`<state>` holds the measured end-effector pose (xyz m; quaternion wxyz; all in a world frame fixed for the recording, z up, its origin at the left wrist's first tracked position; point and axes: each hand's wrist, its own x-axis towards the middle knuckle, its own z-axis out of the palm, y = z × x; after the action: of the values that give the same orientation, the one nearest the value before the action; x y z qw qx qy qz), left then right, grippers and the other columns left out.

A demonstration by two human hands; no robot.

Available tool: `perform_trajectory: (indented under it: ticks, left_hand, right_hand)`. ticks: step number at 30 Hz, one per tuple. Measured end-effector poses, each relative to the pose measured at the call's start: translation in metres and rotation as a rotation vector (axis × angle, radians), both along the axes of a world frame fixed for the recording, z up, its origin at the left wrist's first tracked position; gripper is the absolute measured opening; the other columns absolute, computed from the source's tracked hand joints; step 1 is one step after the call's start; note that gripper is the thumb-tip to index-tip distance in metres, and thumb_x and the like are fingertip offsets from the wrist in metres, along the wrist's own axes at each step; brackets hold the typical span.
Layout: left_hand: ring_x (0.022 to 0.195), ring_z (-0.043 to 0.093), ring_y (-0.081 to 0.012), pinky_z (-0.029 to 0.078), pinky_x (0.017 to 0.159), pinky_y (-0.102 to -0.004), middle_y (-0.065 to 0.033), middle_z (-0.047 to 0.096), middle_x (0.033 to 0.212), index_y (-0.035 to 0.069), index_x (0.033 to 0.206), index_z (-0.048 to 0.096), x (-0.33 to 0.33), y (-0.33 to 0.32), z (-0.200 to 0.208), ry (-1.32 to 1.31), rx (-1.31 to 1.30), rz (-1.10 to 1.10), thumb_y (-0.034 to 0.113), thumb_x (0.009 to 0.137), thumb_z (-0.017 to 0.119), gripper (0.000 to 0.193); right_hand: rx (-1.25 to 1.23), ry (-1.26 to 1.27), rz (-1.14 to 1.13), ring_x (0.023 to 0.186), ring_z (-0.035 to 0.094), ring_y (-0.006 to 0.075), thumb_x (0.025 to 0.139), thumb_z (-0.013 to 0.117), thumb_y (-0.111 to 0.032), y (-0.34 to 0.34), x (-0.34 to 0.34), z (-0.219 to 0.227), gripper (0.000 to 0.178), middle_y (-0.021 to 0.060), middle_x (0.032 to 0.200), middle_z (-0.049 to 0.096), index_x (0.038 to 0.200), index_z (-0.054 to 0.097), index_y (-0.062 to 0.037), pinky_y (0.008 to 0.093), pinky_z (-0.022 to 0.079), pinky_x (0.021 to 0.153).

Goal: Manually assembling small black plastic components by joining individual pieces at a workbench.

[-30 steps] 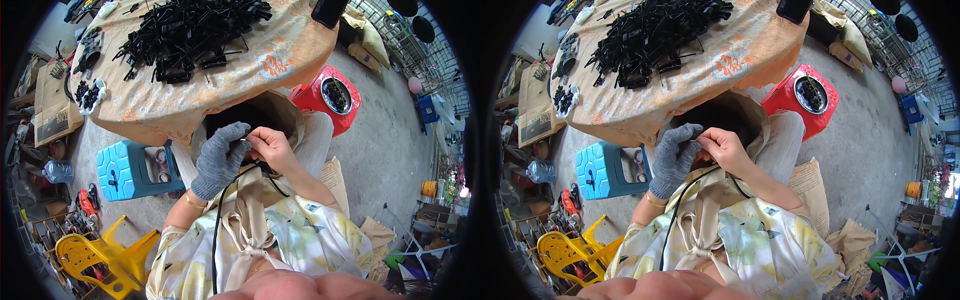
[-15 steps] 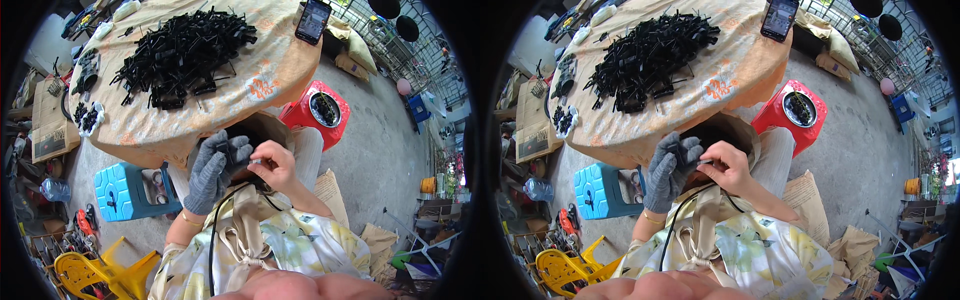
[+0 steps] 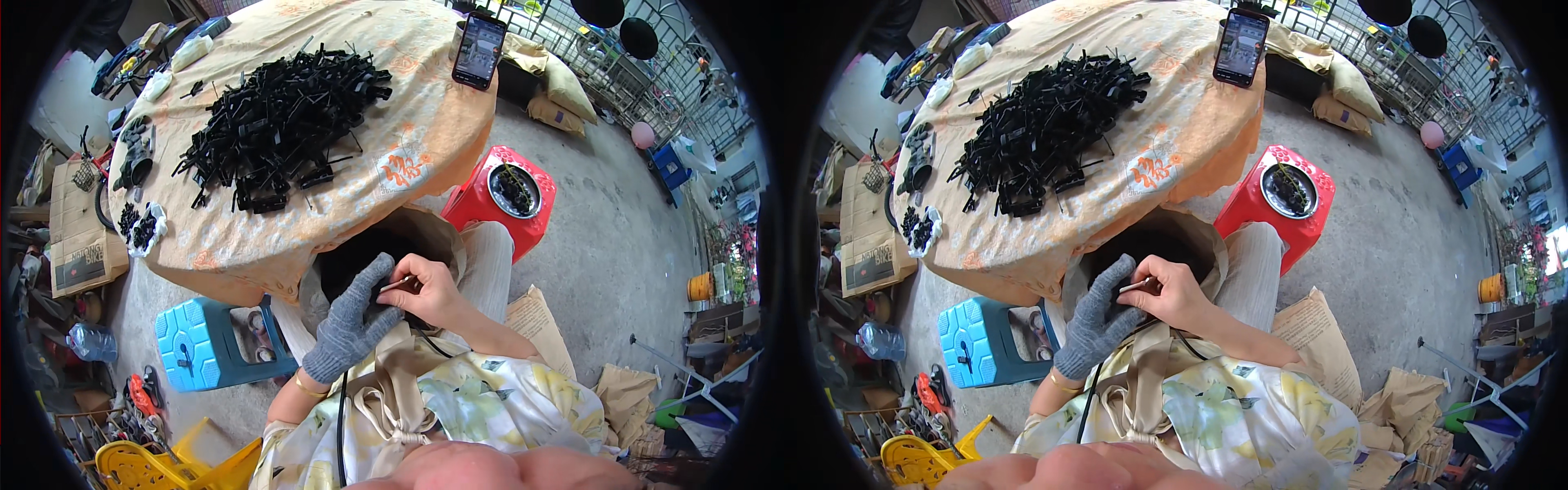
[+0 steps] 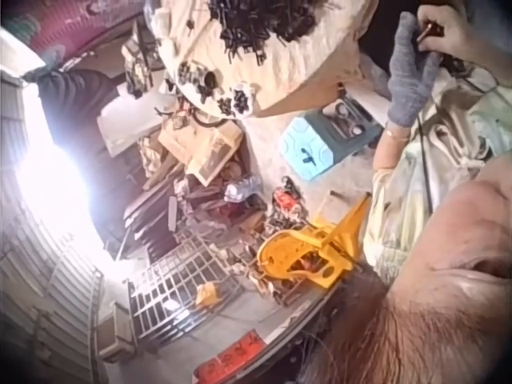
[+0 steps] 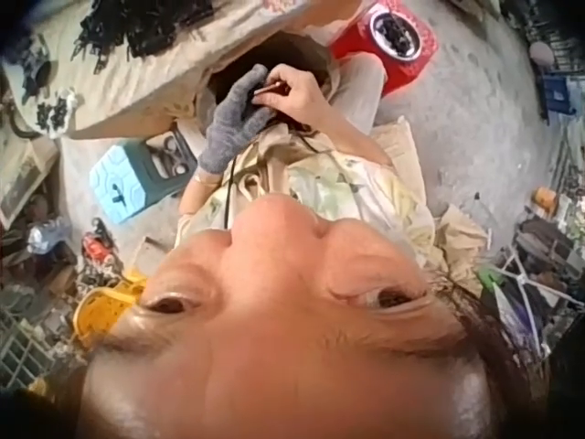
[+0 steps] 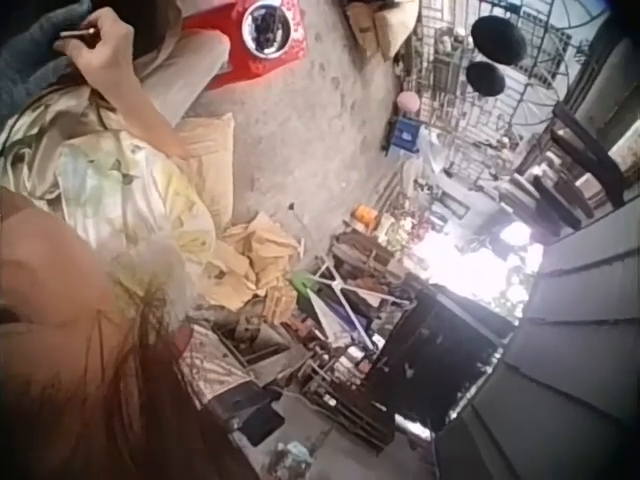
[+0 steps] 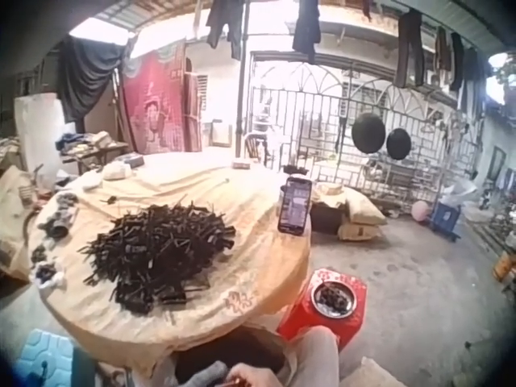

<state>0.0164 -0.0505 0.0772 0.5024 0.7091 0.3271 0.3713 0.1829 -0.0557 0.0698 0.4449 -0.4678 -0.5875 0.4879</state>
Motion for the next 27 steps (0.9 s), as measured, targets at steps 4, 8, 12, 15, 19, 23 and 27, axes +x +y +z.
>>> perform_trajectory:
  ticks: [4,8,12,15,19,23,27]
  left_hand:
    - [0.107,0.051,-0.0170,0.044,0.089,-0.0290,-0.0100,0.050,0.121,0.002,0.125,0.040,-0.002,0.001,-0.007,0.073,0.056,0.021,0.001,0.077,0.065,0.054]
    - [0.104,0.052,-0.0161,0.044,0.087,-0.0288,-0.0095,0.054,0.114,0.002,0.121,0.043,0.002,0.003,-0.010,-0.240,-0.258,0.055,-0.002,0.078,0.063,0.047]
    - [0.098,0.053,-0.0147,0.043,0.087,-0.0276,-0.0098,0.055,0.108,0.002,0.118,0.044,0.004,0.015,-0.011,-0.353,-0.336,0.077,-0.002,0.079,0.062,0.043]
    - [0.098,0.053,-0.0144,0.043,0.088,-0.0274,-0.0094,0.056,0.106,0.001,0.117,0.045,0.007,0.016,-0.007,-0.360,-0.310,0.078,-0.002,0.079,0.062,0.041]
    - [0.098,0.054,-0.0150,0.044,0.088,-0.0275,-0.0095,0.056,0.106,0.001,0.115,0.046,0.009,0.019,-0.008,-0.380,-0.308,0.075,-0.002,0.079,0.062,0.040]
    - [0.097,0.055,-0.0144,0.045,0.086,-0.0271,-0.0091,0.058,0.105,0.001,0.110,0.050,0.003,0.020,-0.018,-0.351,-0.285,0.070,-0.003,0.078,0.062,0.034]
    - [0.092,0.057,-0.0131,0.047,0.081,-0.0264,-0.0082,0.060,0.102,0.001,0.103,0.055,0.002,0.014,-0.026,-0.227,-0.062,0.140,-0.003,0.075,0.064,0.029]
  right_hand:
    - [-0.077,0.141,0.013,0.059,0.053,0.0030,0.079,0.068,-0.014,-0.002,0.000,-0.006,0.019,0.0033,0.071,0.061,0.084,0.056,-0.0004,0.0196,0.042,0.050]
    - [-0.116,0.249,0.073,0.065,0.052,0.0035,0.086,0.058,-0.010,-0.001,0.004,-0.002,0.011,0.0004,0.073,0.058,0.091,0.058,-0.0001,0.0199,0.043,0.058]
    - [-0.058,0.064,0.081,0.062,0.052,0.0045,0.088,0.053,-0.008,0.005,0.004,0.002,0.012,-0.0004,0.071,0.057,0.089,0.059,0.0019,0.0197,0.043,0.057]
    - [-0.043,0.078,0.040,0.060,0.053,0.0047,0.087,0.055,-0.009,0.004,0.005,0.009,0.012,0.0000,0.069,0.059,0.088,0.061,0.0024,0.0196,0.044,0.055]
    - [-0.004,0.068,0.025,0.058,0.054,0.0053,0.087,0.055,-0.007,0.003,0.006,0.007,0.012,0.0011,0.070,0.060,0.089,0.061,0.0029,0.0192,0.044,0.053]
    - [-0.052,0.052,0.044,0.057,0.053,0.0053,0.087,0.054,-0.007,0.005,0.000,0.001,0.012,0.0012,0.069,0.060,0.089,0.062,0.0026,0.0192,0.043,0.053]
    - [-0.175,0.135,0.016,0.056,0.052,0.0052,0.088,0.052,-0.005,0.001,-0.005,-0.002,0.012,0.0009,0.067,0.058,0.089,0.062,0.0023,0.0193,0.043,0.052]
